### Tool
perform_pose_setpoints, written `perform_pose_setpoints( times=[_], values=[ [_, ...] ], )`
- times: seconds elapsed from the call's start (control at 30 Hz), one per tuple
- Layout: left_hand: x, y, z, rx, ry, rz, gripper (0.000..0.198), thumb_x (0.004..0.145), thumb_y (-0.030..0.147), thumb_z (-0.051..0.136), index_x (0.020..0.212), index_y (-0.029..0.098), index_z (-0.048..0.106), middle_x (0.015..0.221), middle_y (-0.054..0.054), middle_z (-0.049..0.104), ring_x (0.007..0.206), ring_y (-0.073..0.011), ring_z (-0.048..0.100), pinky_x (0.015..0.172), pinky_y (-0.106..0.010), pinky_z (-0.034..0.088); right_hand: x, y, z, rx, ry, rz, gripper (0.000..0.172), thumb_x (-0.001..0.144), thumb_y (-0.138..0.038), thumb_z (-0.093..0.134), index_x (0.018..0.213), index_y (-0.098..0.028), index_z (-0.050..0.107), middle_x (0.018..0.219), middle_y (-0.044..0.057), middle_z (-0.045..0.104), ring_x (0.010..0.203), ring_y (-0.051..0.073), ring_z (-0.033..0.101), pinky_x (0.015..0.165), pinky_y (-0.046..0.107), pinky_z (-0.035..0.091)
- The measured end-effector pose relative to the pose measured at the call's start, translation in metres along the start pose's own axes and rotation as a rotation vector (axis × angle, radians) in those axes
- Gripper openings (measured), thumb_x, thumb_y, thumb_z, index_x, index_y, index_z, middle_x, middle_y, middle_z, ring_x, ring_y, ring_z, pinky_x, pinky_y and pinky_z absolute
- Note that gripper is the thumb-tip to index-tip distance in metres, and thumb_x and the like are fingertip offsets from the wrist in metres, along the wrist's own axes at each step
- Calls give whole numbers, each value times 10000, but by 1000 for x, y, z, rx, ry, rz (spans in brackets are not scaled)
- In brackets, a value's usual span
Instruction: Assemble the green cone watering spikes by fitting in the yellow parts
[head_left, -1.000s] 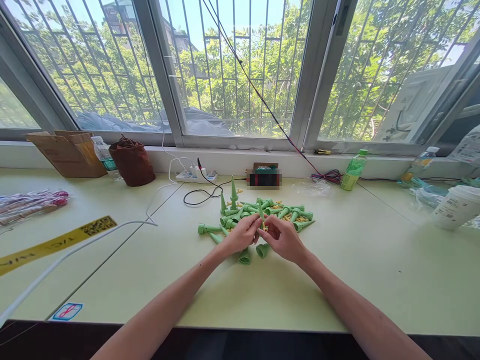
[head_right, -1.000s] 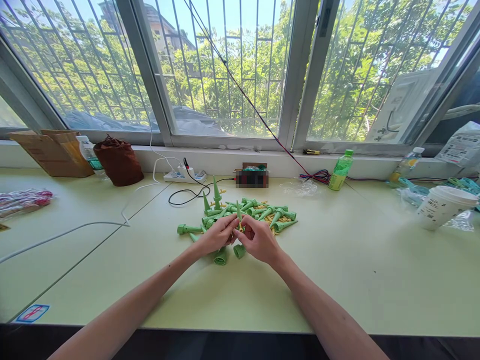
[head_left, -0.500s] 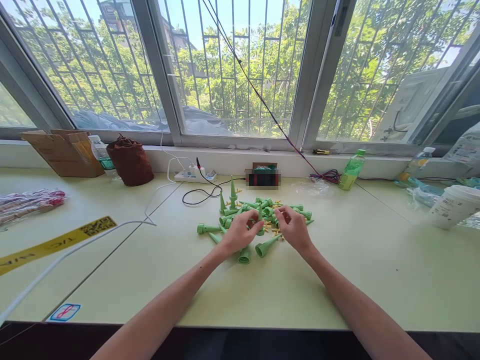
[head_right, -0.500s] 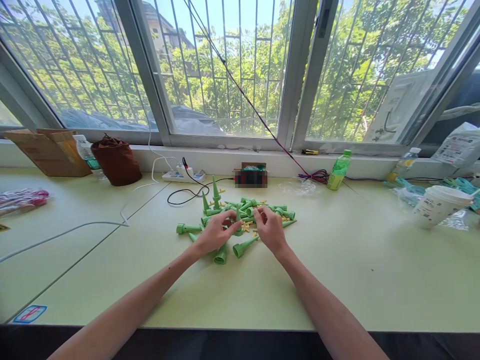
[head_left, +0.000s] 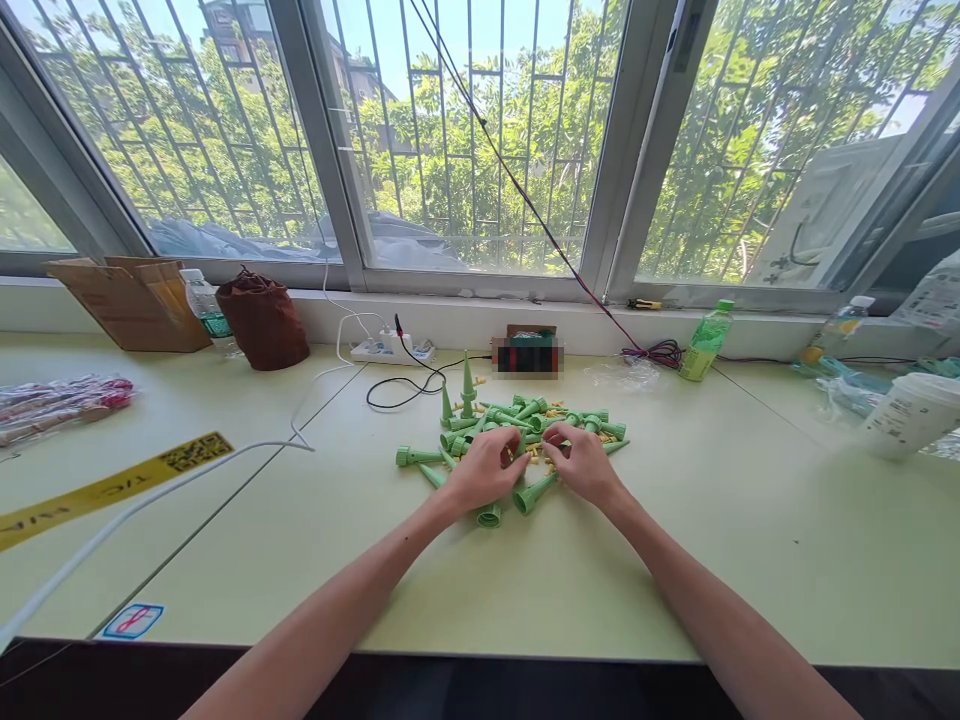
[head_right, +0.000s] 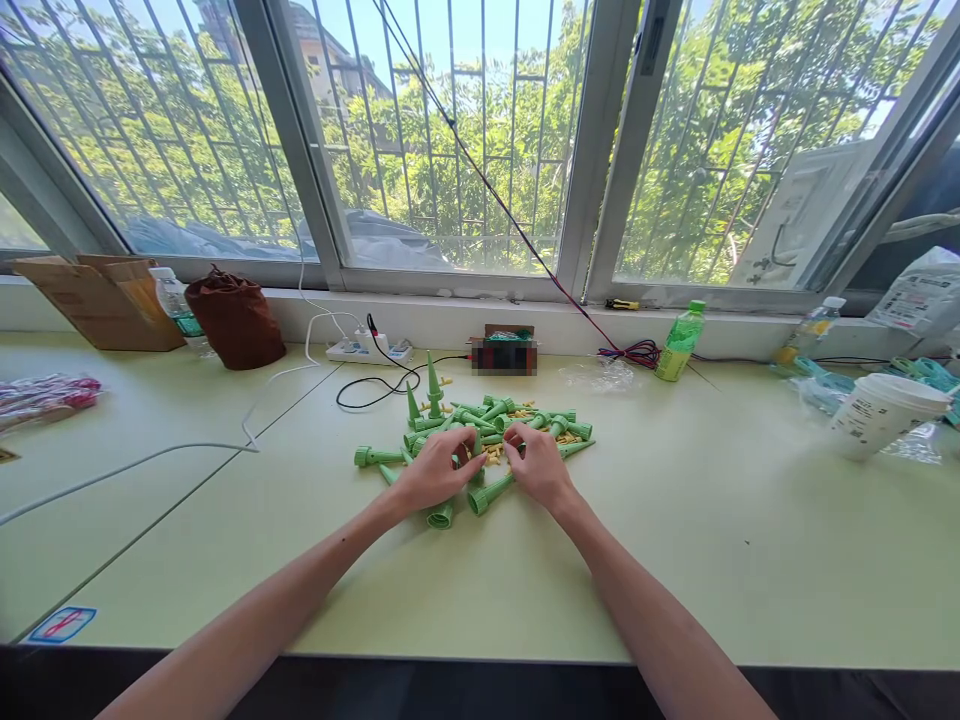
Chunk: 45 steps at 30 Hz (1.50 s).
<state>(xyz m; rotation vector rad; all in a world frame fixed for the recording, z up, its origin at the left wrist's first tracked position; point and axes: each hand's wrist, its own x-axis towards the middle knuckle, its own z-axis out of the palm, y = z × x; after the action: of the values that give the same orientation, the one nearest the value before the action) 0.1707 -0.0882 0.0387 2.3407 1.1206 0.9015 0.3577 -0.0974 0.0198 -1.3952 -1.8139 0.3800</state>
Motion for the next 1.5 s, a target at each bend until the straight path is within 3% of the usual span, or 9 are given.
perform_pose_setpoints(
  times=[0.23, 0.53, 0.73, 0.87, 1.07, 1.5],
  values=[
    [0, 0, 1, -38, 4, 5, 161, 868, 284, 537, 742, 185, 517, 715, -2, 566, 642, -142, 518, 577, -259, 400, 3, 6, -1, 28, 18, -22, 158, 843, -260, 519, 813, -184, 655, 798, 41, 705, 684, 170, 628, 657, 268, 458],
    [1, 0, 1, -32, 60, 68, 188, 914, 289, 505, 772, 179, 561, 735, -15, 557, 674, -148, 507, 578, -252, 412, 9, 12, -13, -54, 95, -13, 206, 851, -289, 526, 732, -186, 660, 678, 23, 676, 602, 159, 587, 611, 253, 421],
    [1, 1, 2, -64, 78, 61, 241, 938, 369, 496, 803, 183, 567, 766, -13, 568, 666, -141, 506, 590, -251, 413, 9, 11, -21, -186, 32, 20, 247, 835, -310, 541, 695, -187, 703, 557, 12, 622, 529, 150, 532, 570, 253, 370],
    [1, 4, 0, -99, 163, 40, 289, 966, 431, 443, 898, 184, 576, 813, -16, 597, 661, -133, 515, 610, -254, 406, 9, 10, -25, -238, -16, 47, 230, 811, -279, 548, 710, -191, 735, 573, 16, 636, 542, 147, 538, 556, 245, 357],
    [1, 6, -1, -49, 260, -4, 399, 1011, 418, 315, 819, 175, 566, 747, -22, 577, 684, -149, 525, 651, -273, 387, 6, 7, -26, -336, -52, 68, 191, 779, -207, 563, 693, -206, 733, 658, 23, 683, 615, 154, 579, 543, 229, 339],
    [0, 7, -1, -49, 233, -24, 418, 1017, 404, 283, 736, 187, 503, 672, -5, 501, 606, -139, 444, 596, -270, 333, 2, -4, -20, -518, -161, 86, 245, 856, -200, 549, 772, -236, 776, 768, 57, 725, 731, 200, 639, 566, 256, 342]
  ],
)
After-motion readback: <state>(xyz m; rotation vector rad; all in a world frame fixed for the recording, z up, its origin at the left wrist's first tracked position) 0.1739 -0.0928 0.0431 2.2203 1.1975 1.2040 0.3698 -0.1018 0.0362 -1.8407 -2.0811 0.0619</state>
